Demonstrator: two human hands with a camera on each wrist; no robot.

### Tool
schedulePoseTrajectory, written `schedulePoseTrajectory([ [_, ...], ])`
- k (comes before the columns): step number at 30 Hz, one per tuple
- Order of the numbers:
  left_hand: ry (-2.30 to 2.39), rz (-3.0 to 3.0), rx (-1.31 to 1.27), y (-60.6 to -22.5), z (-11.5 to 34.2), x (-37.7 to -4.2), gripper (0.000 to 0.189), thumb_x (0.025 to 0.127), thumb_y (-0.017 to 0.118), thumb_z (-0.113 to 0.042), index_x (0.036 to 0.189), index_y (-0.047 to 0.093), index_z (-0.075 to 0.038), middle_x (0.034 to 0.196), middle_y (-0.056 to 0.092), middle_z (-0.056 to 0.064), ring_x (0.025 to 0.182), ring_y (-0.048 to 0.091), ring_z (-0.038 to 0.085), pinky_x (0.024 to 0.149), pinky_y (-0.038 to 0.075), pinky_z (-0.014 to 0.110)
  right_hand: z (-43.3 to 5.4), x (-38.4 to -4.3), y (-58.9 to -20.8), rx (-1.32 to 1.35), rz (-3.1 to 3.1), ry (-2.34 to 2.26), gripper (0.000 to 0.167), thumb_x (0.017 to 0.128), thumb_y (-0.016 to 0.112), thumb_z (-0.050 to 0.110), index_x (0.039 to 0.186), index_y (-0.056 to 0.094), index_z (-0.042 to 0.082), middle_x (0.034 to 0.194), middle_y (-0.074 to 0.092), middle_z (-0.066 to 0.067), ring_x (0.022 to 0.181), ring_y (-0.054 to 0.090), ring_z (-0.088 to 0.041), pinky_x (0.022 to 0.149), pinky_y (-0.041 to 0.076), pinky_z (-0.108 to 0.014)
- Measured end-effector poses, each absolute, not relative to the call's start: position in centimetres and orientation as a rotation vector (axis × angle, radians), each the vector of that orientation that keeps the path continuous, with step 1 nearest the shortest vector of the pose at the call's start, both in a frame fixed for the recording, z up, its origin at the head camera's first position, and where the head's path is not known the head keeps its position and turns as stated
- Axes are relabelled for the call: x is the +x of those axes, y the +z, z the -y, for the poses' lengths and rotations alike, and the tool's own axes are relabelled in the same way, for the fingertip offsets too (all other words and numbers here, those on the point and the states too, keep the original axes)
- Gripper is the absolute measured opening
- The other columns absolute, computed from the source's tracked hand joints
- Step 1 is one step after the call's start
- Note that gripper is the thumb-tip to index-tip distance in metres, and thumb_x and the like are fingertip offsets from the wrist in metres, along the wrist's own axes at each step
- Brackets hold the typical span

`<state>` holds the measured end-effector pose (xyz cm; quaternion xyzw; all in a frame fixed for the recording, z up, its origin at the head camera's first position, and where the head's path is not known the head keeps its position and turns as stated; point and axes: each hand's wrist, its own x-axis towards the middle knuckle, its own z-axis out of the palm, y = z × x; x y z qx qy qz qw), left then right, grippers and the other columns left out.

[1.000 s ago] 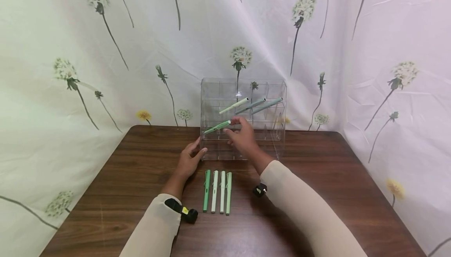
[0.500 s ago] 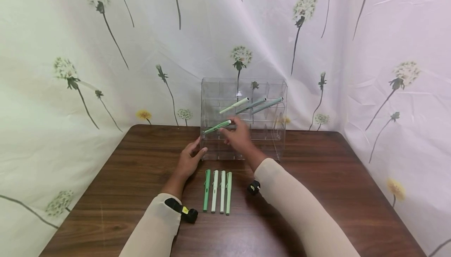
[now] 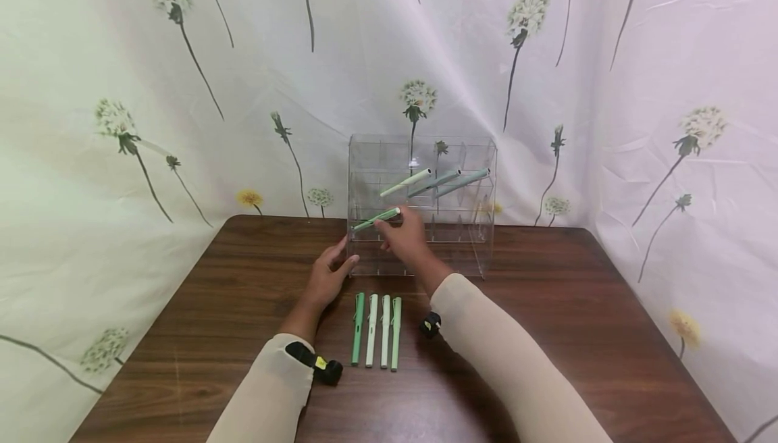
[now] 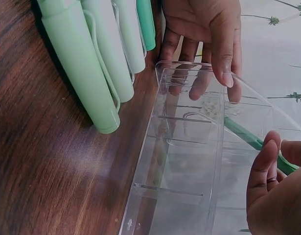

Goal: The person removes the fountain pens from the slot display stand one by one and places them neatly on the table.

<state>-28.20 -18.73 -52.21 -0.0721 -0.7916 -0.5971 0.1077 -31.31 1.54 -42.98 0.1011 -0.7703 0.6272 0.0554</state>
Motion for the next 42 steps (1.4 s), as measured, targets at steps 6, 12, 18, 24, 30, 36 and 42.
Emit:
schedulePoseTrajectory([
  [6,-1.735,2.349,-0.210,-52.2,18.8,-28.2,0.063,0.107,0.074,-0.021,0.165,0.050,-0.015,0.155,0.059,0.024,0.134,0.065,0.037,0.104,0.052,0.034,-1.6,-31.3,-43.1,0.289,2.342,1.891,0.029,0.106,0.074,0.012,0.131,0.067,0.001,0.116,0.075,-0.023,0.053,0.062,-0.009,0.074,0.065,-0.058],
  [12,-1.754,2.343,-0.216,-52.2,18.9,-28.2,0.063,0.107,0.073,-0.023,0.166,0.050,-0.017,0.155,0.059,0.023,0.137,0.063,0.039,0.113,0.049,0.054,-1.6,-31.4,-43.0,0.276,2.352,1.888,0.027,0.106,0.075,0.014,0.129,0.068,0.002,0.117,0.077,-0.022,0.053,0.062,-0.009,0.076,0.065,-0.061],
  [18,-1.742,2.361,-0.197,-52.1,18.8,-28.2,0.064,0.107,0.074,-0.022,0.166,0.049,-0.017,0.158,0.057,0.023,0.141,0.060,0.040,0.119,0.046,0.055,-1.5,-31.5,-43.2,0.253,2.346,1.895,0.024,0.105,0.076,0.014,0.125,0.069,0.002,0.113,0.077,-0.021,0.053,0.062,-0.009,0.073,0.066,-0.057],
  [24,-1.734,2.370,-0.207,-51.9,18.8,-28.0,0.065,0.107,0.073,-0.024,0.167,0.048,-0.018,0.159,0.056,0.023,0.145,0.057,0.042,0.123,0.043,0.059,-1.8,-31.6,-43.0,0.256,2.309,1.939,0.021,0.104,0.076,0.013,0.121,0.071,0.001,0.116,0.076,-0.021,0.052,0.062,-0.011,0.062,0.064,-0.041],
  [30,-1.724,2.369,-0.205,-52.2,18.9,-28.2,0.065,0.106,0.075,-0.027,0.166,0.049,-0.020,0.160,0.057,0.021,0.148,0.054,0.040,0.126,0.040,0.059,-2.4,-31.2,-42.6,0.276,2.295,1.907,0.022,0.105,0.076,0.017,0.122,0.071,0.004,0.125,0.074,-0.019,0.054,0.064,-0.012,0.071,0.065,-0.056],
  [36,-1.731,2.348,-0.218,-52.3,18.9,-28.3,0.065,0.107,0.074,-0.024,0.166,0.049,-0.018,0.158,0.058,0.023,0.146,0.056,0.041,0.124,0.042,0.058,-3.1,-30.9,-42.7,0.318,2.247,1.935,0.021,0.106,0.075,0.022,0.122,0.071,0.008,0.132,0.073,-0.015,0.057,0.065,-0.011,0.062,0.062,-0.035],
  [42,-1.733,2.349,-0.229,-52.3,19.0,-28.2,0.064,0.107,0.074,-0.023,0.166,0.049,-0.016,0.158,0.057,0.023,0.146,0.056,0.041,0.123,0.042,0.058,-4.1,-30.5,-42.6,0.384,2.170,2.008,0.024,0.106,0.075,0.019,0.126,0.071,0.007,0.133,0.072,-0.018,0.056,0.065,-0.012,0.060,0.060,-0.030],
])
